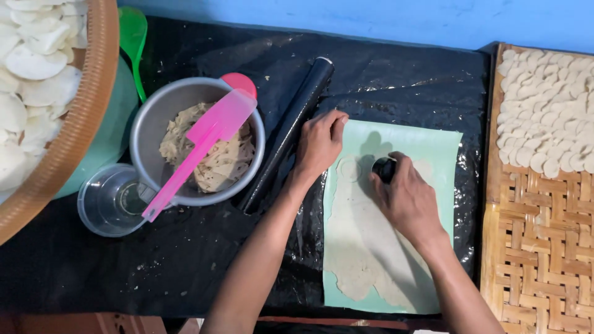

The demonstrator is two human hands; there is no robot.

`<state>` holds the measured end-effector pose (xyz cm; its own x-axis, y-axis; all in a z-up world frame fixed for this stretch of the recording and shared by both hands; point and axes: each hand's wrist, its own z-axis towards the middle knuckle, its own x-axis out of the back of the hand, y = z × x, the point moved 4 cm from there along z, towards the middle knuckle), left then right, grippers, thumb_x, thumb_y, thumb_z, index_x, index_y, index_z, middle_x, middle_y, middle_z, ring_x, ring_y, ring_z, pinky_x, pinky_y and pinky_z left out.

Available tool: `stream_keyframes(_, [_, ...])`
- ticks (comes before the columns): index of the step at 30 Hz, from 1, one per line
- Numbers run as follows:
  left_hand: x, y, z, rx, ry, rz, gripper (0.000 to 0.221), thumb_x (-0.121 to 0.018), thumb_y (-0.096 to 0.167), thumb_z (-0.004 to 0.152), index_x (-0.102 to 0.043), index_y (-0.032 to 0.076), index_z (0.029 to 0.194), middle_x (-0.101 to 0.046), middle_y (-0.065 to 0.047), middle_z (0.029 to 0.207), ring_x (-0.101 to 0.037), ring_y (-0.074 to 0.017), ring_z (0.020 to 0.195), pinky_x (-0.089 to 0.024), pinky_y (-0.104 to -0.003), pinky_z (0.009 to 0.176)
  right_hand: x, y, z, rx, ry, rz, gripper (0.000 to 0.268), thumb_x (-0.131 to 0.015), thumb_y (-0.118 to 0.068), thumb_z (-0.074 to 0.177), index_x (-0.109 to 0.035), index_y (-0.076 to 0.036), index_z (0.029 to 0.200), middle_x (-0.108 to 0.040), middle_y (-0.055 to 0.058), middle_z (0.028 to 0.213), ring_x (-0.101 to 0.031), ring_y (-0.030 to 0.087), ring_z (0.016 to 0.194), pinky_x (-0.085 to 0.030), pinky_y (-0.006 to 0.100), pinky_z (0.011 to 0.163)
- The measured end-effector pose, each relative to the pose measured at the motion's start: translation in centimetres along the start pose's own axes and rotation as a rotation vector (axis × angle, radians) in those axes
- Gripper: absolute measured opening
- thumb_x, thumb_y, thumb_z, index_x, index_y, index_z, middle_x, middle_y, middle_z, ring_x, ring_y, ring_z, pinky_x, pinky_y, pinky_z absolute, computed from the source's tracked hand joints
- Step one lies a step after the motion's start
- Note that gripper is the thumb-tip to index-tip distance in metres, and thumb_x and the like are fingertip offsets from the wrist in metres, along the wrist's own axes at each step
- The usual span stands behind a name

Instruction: Rolling out cassava dough and cutting it into small circular shapes to make crackers.

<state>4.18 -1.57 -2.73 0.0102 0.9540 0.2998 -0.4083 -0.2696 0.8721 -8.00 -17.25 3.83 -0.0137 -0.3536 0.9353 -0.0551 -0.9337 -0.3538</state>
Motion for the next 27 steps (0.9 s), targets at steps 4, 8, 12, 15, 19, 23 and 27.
stream_keyframes(4, [-0.3,-0.1,0.1,0.011,-0.021,0.025,0.009,-0.062,0.01,0.1,-0.068,0.003,0.099,-0.074,-0.015,0.094,-0.072,-0.0366,0.089,-0.056,-0.043,0.074,-0.1,-0.2,0.0,0.093,0.03,-0.051,0.051,-0.063,-0.037,0.096,-0.049,0.005,0.123,-0.066,0.025,0.101,-0.068,0.042,0.089,-0.054,0.05,0.067])
stream_keyframes(8, [-0.1,0.1,0.1,0.022,-0.012,0.023,0.009,-0.062,0.01,0.1,-0.068,0.004,0.099,-0.074,-0.015,0.093,-0.072,-0.0363,0.088,-0.056,-0.042,0.073,-1.5,-0.3,0.8,0.12,-0.012,-0.17,0.048,-0.061,-0.04,0.097,-0.053,0.003,0.116,-0.064,0.021,0.097,-0.069,0.038,0.085,-0.055,0.048,0.06])
stream_keyframes(12, [0.1,0.4,0.1,0.038,-0.022,0.032,0.01,-0.063,0.011,0.1,-0.069,0.003,0.099,-0.074,-0.016,0.093,-0.072,-0.0364,0.087,-0.056,-0.042,0.072,-3.6,-0.3,1.4,0.05,-0.015,-0.378,0.045,-0.058,-0.046,0.103,-0.054,-0.001,0.107,-0.063,0.016,0.086,-0.07,0.033,0.075,-0.054,0.045,0.051])
stream_keyframes(15, [0.0,0.2,0.0,-0.003,-0.008,0.032,0.01,-0.062,0.01,0.1,-0.068,0.003,0.101,-0.074,-0.016,0.095,-0.073,-0.036,0.09,-0.057,-0.042,0.075,-3.2,-0.2,1.4,0.098,0.023,-0.397,0.044,-0.057,-0.046,0.103,-0.054,-0.002,0.105,-0.061,0.015,0.081,-0.069,0.031,0.067,-0.052,0.043,0.047])
stream_keyframes(19, [0.2,0.6,0.1,0.027,-0.033,0.027,0.011,-0.063,0.01,0.1,-0.069,0.002,0.101,-0.074,-0.017,0.095,-0.072,-0.0365,0.089,-0.056,-0.042,0.073,-3.0,-0.6,1.4,0.19,0.03,-0.357,0.044,-0.057,-0.046,0.101,-0.054,-0.002,0.104,-0.06,0.014,0.08,-0.069,0.031,0.064,-0.051,0.042,0.043])
stream_keyframes(23, [0.0,0.6,0.2,-0.003,-0.011,0.032,0.01,-0.062,0.009,0.099,-0.069,0.002,0.101,-0.074,-0.017,0.096,-0.072,-0.0371,0.091,-0.057,-0.042,0.075,-3.9,-0.2,1.3,0.095,0.044,-0.418,0.047,-0.054,-0.047,0.103,-0.054,-0.001,0.109,-0.062,0.015,0.08,-0.069,0.031,0.064,-0.052,0.042,0.045])
stream_keyframes(27, [0.0,0.3,0.3,-0.003,-0.016,0.031,0.01,-0.063,0.009,0.1,-0.069,0.002,0.099,-0.074,-0.017,0.094,-0.072,-0.0374,0.089,-0.056,-0.042,0.075,-2.2,1.4,1.4,0.006,-0.054,-0.179,0.045,-0.053,-0.045,0.104,-0.052,-0.001,0.114,-0.067,0.021,0.087,-0.069,0.042,0.072,-0.052,0.051,0.058])
